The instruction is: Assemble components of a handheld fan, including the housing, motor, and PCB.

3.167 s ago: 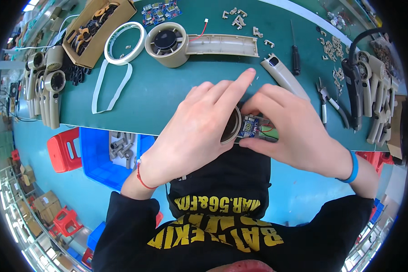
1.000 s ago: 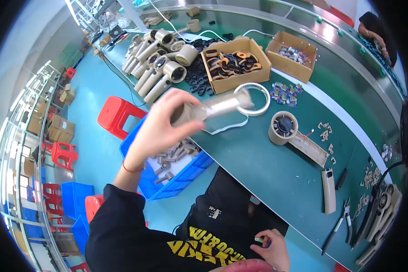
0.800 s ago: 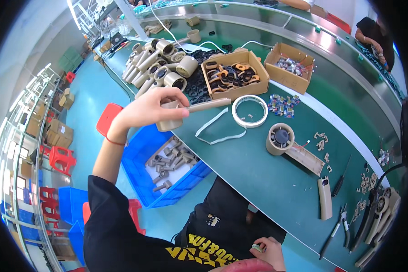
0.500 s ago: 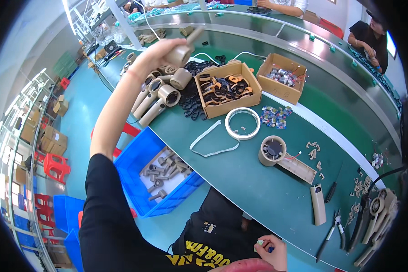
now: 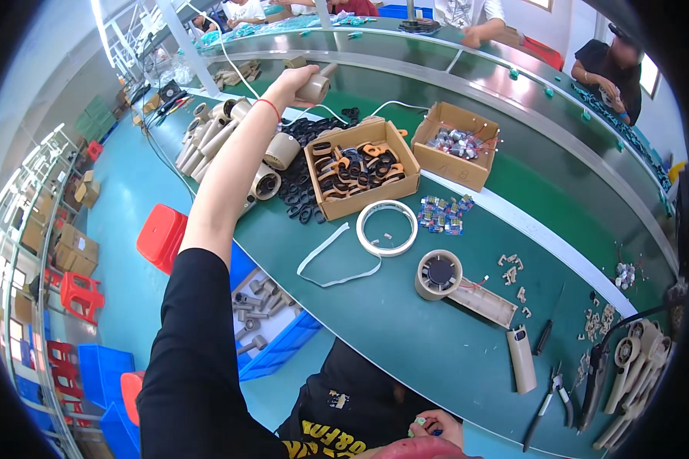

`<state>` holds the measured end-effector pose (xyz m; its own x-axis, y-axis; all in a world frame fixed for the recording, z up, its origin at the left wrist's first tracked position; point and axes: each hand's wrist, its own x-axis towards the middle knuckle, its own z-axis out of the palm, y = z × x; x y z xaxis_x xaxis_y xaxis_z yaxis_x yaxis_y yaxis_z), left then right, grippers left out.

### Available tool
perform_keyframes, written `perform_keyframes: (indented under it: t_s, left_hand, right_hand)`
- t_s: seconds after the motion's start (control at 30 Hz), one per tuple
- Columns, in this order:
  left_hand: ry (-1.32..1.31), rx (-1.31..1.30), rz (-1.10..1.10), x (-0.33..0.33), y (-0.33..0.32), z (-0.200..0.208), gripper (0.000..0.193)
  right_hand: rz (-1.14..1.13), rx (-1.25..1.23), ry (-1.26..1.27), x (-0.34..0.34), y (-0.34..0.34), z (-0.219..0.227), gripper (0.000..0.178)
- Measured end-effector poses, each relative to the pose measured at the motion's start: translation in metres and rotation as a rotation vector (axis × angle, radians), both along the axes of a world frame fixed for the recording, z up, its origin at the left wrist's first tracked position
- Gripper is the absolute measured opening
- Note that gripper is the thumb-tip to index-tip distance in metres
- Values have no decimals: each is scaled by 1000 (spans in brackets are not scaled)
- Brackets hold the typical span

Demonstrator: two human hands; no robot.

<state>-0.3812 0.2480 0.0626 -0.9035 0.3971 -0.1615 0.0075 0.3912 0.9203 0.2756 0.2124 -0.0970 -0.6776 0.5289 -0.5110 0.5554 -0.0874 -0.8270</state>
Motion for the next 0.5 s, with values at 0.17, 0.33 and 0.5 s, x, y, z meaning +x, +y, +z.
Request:
perform_keyframes:
  t_s: [0.17,0.33,0.5]
  left_hand:
    - [-68,383,23,-14,35,-29,51]
    - [-36,422,-184,-24,43,-59,71]
    - [-21,294,-247,20,47,-55,53]
  right_hand:
    - [7,71,-10,-2,0,-15,15]
    - [-74,48,-13,-1,-6,-25,15]
    - [-44,77,-6,-1,-3,-25,15]
